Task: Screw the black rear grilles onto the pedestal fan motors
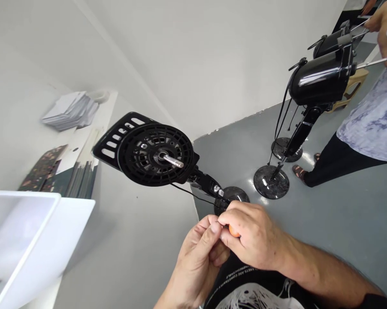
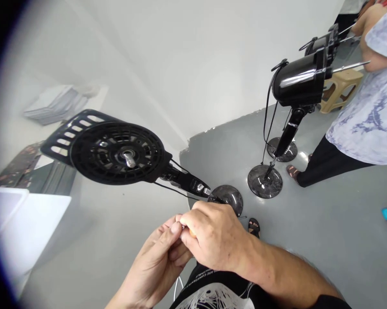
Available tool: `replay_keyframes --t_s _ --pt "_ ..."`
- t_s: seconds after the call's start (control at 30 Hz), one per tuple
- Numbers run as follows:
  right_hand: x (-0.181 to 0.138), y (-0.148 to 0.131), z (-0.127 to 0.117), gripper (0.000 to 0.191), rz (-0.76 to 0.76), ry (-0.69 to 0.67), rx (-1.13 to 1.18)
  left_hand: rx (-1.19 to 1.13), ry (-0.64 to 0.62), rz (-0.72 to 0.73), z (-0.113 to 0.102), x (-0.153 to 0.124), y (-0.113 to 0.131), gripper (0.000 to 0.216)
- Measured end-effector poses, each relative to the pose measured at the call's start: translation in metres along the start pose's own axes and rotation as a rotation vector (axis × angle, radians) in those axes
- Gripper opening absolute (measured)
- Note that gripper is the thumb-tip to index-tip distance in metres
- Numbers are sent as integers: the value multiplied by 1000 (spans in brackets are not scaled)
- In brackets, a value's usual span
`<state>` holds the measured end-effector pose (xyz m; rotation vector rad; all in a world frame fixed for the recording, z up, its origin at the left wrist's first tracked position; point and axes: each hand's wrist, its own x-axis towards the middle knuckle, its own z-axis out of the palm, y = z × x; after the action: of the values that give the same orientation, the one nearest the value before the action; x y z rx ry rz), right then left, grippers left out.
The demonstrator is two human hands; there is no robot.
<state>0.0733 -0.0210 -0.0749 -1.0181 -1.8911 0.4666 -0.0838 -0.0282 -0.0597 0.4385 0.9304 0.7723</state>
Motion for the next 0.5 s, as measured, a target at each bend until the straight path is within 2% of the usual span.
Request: replay_keyframes --t_s 0.2,0.37,0.5 --pt "-1 5 -2 26 0 -28 125 -13 -136 -60 -8 -3 2 52" --pt "-1 8 -7 17 -9 -70 218 37 -175 -86 -12 -4 4 51" --pt "0 9 -11 22 -35 -109 247 21 -212 -125 -13 -3 3 53"
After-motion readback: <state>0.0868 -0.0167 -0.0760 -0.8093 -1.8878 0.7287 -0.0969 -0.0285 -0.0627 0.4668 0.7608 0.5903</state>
